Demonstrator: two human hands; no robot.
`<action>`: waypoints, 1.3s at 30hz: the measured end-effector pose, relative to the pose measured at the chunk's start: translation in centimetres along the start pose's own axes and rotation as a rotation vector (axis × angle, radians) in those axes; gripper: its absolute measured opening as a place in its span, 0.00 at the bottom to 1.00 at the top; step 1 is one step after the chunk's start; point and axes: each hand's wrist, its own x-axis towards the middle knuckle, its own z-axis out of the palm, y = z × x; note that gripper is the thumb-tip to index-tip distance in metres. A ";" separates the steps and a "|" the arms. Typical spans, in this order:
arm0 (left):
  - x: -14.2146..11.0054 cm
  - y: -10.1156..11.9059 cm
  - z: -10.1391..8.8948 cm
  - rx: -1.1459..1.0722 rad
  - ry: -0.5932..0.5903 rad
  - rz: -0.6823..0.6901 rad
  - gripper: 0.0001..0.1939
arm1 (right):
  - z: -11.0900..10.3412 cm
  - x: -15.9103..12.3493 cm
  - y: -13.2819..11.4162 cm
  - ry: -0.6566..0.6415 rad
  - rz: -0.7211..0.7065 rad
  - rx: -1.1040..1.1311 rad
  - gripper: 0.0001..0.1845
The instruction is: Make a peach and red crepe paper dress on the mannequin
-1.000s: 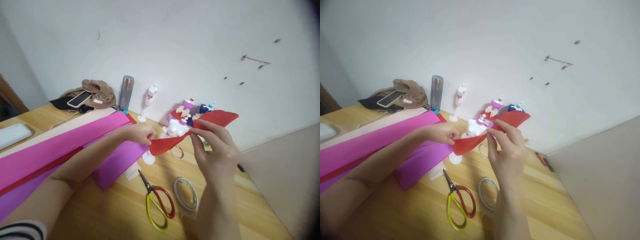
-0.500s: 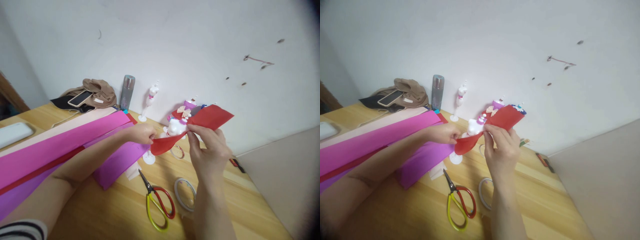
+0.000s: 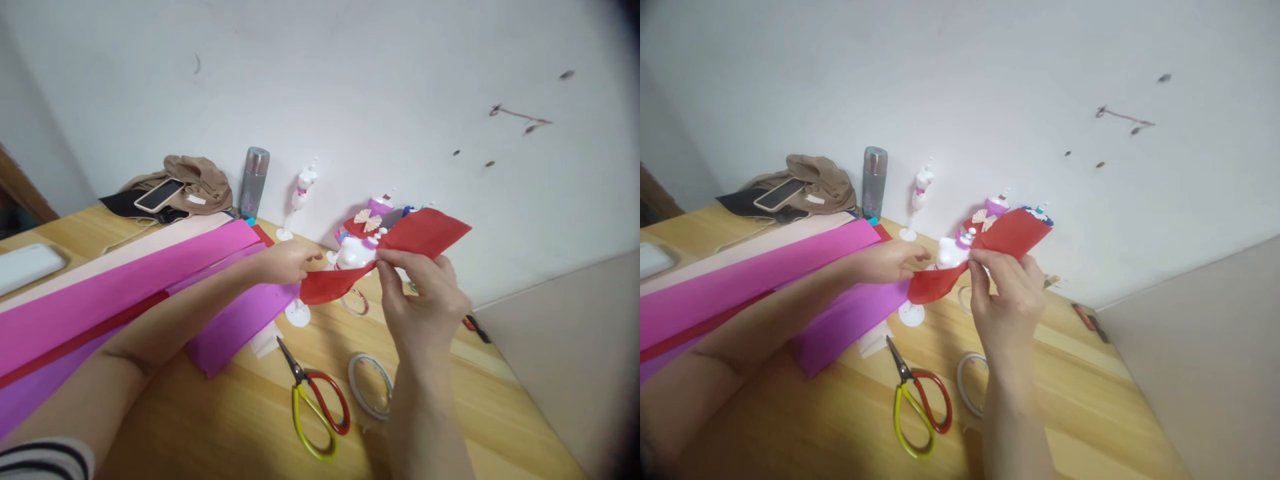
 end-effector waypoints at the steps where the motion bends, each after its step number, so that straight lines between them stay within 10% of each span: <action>1: -0.3 0.3 -0.3 -0.033 0.004 -0.020 0.26 | 0.0 0.0 0.0 0.002 -0.004 -0.003 0.05; 10: -1.6 3.4 -1.1 -0.304 0.026 0.005 0.30 | -0.1 0.0 0.0 -0.003 -0.022 -0.009 0.06; 19: 0.1 2.1 1.1 -0.405 0.119 -0.027 0.10 | -0.2 0.0 -0.2 -0.005 -0.039 0.027 0.06; 39: 0.6 0.2 1.4 -0.347 0.084 0.201 0.14 | -0.5 0.2 0.7 0.070 -0.007 0.034 0.10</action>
